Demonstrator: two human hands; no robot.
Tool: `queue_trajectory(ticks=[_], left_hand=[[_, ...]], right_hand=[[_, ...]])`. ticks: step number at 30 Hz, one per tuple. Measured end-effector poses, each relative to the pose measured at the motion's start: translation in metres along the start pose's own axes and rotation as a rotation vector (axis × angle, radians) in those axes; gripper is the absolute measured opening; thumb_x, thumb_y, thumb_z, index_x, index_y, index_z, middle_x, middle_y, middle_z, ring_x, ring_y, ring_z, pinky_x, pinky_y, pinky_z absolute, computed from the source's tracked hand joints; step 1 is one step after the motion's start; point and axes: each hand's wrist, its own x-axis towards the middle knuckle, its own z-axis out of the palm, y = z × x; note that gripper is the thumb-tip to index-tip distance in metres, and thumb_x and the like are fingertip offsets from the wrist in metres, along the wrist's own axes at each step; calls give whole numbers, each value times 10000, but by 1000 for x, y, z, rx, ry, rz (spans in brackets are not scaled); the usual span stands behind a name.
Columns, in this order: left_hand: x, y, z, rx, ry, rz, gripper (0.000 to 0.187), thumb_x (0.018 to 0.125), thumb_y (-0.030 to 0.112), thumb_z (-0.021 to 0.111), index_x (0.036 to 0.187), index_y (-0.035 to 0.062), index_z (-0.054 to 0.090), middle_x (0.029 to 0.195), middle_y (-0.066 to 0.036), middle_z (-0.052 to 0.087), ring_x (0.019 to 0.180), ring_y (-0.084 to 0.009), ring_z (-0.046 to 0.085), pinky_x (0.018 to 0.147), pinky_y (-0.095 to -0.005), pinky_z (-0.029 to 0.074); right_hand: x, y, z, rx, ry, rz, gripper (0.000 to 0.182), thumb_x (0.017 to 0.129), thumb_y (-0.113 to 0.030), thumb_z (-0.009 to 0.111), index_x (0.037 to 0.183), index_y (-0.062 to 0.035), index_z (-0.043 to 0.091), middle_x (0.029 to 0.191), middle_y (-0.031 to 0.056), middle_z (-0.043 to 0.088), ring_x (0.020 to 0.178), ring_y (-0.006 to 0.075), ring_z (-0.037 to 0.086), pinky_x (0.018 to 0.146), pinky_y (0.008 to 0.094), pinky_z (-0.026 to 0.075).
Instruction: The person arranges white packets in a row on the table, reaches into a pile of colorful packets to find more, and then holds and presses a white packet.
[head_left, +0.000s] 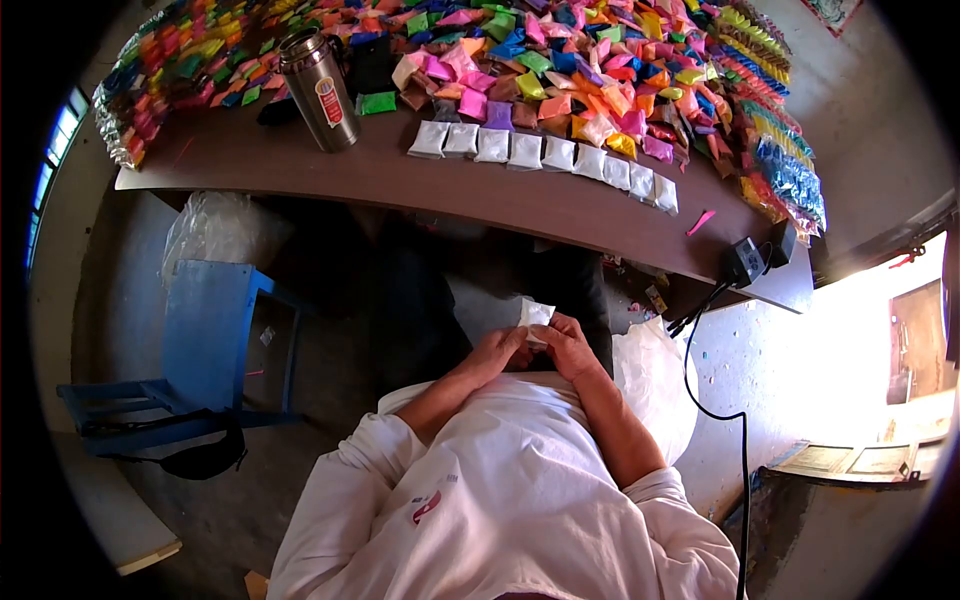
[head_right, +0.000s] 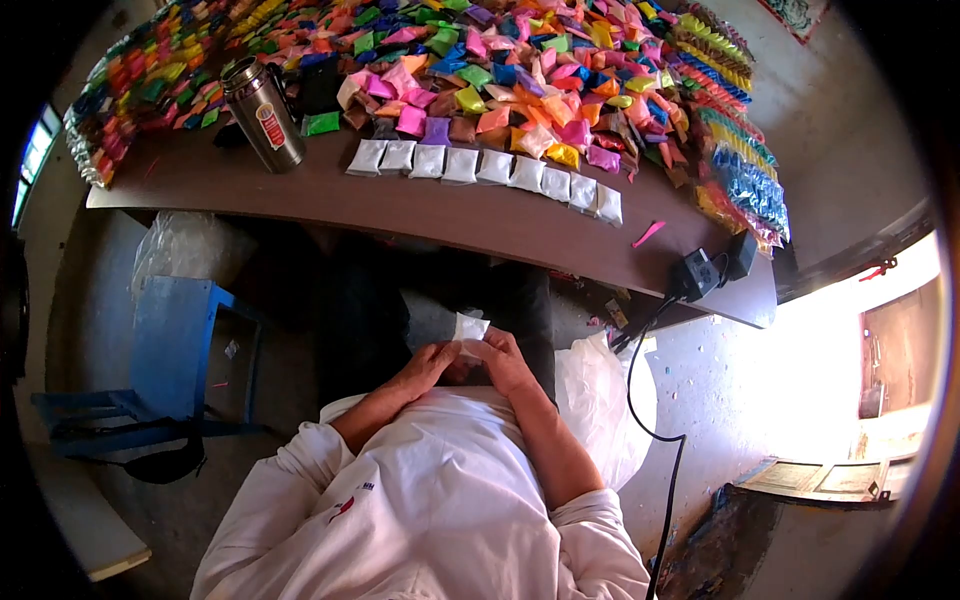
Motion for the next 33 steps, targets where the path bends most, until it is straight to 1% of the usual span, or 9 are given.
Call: queue_trajectory(ticks=[1, 8, 11, 13, 20, 22, 25, 29, 33], left_hand=[[0, 1, -1, 34, -6, -9, 562, 956, 552, 385, 995, 51, 639, 859, -87, 668, 798, -176, 627, 804, -310, 505], [-3, 11, 2, -15, -41, -28, 568, 947, 568, 388, 1060, 67, 630, 890, -80, 662, 814, -170, 616, 828, -301, 497], [-4, 15, 2, -3, -9, -33, 581, 932, 590, 399, 1058, 74, 632, 898, -81, 657, 830, -167, 605, 856, -303, 484], [-3, 12, 3, -34, -20, 30, 539, 974, 504, 395, 1026, 13, 612, 881, -61, 626, 746, -141, 578, 724, -272, 497], [4, -5, -3, -97, -33, -75, 585, 948, 549, 416, 981, 2, 622, 822, -85, 625, 729, -146, 587, 720, -274, 495], [3, -3, -5, -164, -63, -119, 659, 899, 661, 371, 1003, 66, 635, 883, -116, 649, 857, -202, 617, 842, -332, 477], [-3, 12, 0, -193, -28, -64, 631, 922, 597, 423, 1020, 1, 608, 876, -88, 629, 759, -155, 600, 719, -275, 499], [-4, 14, 1, -171, -31, -50, 634, 915, 598, 440, 1065, 2, 595, 927, -94, 631, 778, -159, 600, 726, -275, 499], [-3, 10, -1, -156, -17, -34, 639, 922, 605, 404, 1103, 22, 591, 943, -107, 647, 820, -167, 614, 778, -290, 499]], right_hand=[[0, 0, 0, -7, -10, 15, 184, 837, -117, 597, 970, 5, 629, 855, 75, 656, 721, 172, 620, 647, 275, 490], [-4, -15, 0, 155, -61, 81, 226, 863, -117, 531, 1019, 15, 627, 916, 102, 660, 754, 198, 621, 685, 305, 495], [-5, -29, 9, 349, -129, 239, 255, 868, -143, 513, 1050, 4, 616, 953, 100, 653, 802, 206, 616, 685, 303, 492], [-7, -32, 15, 323, -68, 178, 348, 828, -167, 600, 1122, 19, 598, 878, 105, 658, 702, 192, 610, 585, 279, 461], [-3, -14, 1, 195, -12, 72, 210, 834, -184, 683, 980, -58, 600, 784, 10, 610, 565, 80, 505, 504, 212, 386], [-4, -20, 5, 163, 72, 121, 169, 827, -156, 704, 914, -85, 577, 752, -25, 584, 514, 36, 432, 451, 179, 329], [-3, -16, 11, -87, 87, 66, 195, 833, -194, 717, 914, -83, 578, 747, -25, 584, 510, 28, 430, 422, 173, 302], [-3, -12, 17, -243, 154, -15, 254, 843, -273, 711, 922, -75, 574, 704, -35, 561, 510, 28, 428, 418, 177, 303], [-1, -7, 11, -77, 129, 5, 259, 875, -307, 666, 929, -72, 574, 677, -33, 536, 509, 44, 423, 427, 196, 325]])
